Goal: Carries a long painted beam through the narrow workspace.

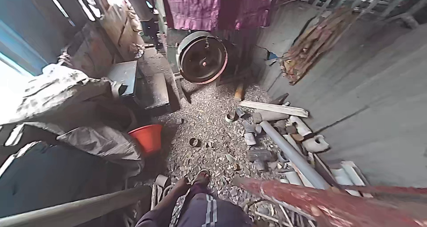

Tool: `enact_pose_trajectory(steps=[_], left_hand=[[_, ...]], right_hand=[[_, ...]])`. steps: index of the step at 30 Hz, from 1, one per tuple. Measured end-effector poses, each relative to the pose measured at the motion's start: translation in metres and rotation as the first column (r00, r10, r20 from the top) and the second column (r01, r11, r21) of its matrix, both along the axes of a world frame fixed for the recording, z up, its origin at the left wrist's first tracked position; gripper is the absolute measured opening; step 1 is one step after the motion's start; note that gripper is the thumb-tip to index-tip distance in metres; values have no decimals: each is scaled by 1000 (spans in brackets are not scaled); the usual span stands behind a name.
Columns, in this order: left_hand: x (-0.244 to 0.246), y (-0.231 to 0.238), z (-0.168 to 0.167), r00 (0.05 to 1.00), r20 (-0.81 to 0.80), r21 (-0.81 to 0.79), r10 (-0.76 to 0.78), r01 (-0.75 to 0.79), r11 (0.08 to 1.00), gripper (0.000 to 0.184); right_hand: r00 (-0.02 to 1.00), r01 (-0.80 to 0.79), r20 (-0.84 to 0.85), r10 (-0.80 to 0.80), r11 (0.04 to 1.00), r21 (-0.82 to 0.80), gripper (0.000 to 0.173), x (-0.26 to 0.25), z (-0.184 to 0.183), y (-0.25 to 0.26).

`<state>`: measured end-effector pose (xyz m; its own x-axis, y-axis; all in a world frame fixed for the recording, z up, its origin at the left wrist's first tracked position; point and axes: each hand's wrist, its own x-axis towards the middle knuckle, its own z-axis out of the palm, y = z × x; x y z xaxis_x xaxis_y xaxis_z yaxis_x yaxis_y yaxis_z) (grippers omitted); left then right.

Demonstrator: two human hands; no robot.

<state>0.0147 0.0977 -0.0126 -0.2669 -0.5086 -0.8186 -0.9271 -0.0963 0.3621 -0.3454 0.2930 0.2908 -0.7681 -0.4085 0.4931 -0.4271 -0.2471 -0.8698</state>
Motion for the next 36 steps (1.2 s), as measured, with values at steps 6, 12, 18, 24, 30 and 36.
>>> enact_pose_trajectory(steps=[6,12,18,24,30,36], left_hand=[[-7,3,-1,998,56,4,-31,31,1000,51],[-3,6,-12,995,87,9,-40,39,999,51],[0,1,-18,998,56,1,-18,18,1000,50],[-1,-5,-19,995,93,-1,-45,45,999,53],[-7,-9,-8,997,74,4,-37,37,999,52],[-13,-14,-3,995,76,-5,-62,62,998,53]], right_hand=[[1000,8,-22,-8,1000,-19,93,-3,-11,4],[998,18,59,-16,1000,-21,87,3,-8,8],[999,28,33,-27,999,-45,81,6,-6,10],[985,-156,-90,149,985,-75,66,-7,-11,16],[997,-68,-45,64,993,-93,78,-4,-16,18],[999,-21,-34,19,996,-85,96,-11,-26,19]])
